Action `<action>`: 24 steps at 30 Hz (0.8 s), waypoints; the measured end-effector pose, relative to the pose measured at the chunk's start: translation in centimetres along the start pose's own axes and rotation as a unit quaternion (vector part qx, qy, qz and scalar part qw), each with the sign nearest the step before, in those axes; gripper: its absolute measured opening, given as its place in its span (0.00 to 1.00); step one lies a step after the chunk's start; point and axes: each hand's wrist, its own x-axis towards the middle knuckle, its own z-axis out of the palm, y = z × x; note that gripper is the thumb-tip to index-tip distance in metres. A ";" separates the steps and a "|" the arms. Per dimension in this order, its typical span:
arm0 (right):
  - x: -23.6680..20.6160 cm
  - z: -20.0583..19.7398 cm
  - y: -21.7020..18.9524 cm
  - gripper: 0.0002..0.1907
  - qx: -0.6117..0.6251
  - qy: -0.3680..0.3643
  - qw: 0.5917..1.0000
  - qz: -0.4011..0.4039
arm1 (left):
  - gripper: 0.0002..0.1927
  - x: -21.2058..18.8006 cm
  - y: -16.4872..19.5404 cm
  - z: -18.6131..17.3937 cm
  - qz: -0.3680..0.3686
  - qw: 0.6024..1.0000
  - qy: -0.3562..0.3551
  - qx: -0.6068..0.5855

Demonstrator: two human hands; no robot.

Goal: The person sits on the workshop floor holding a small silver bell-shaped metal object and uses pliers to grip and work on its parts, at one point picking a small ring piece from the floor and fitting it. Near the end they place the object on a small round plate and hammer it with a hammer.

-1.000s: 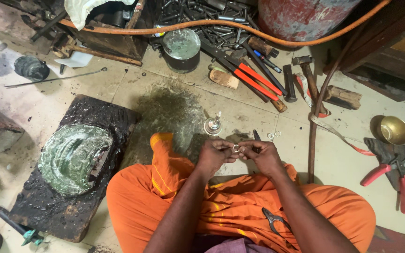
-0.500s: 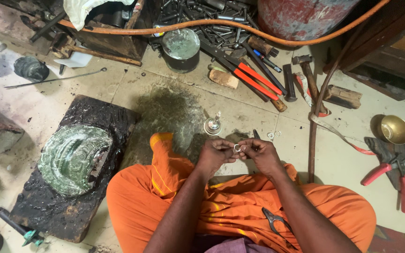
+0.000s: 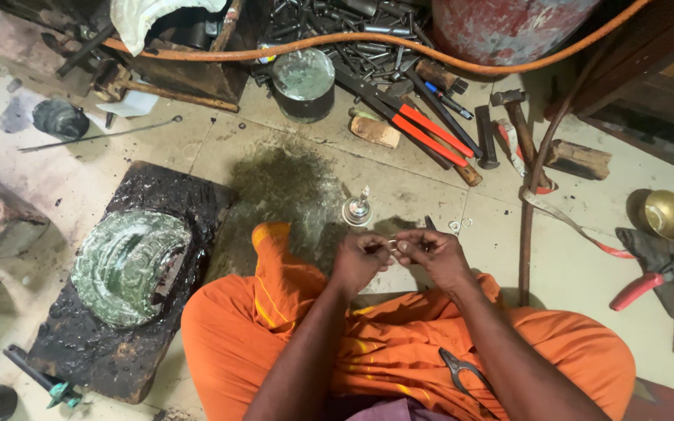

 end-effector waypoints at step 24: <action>0.5 -18.5 -2.9 0.16 -0.302 0.282 0.909 -0.045 | 0.12 1.3 -0.5 0.3 -0.062 0.995 -0.074 0.006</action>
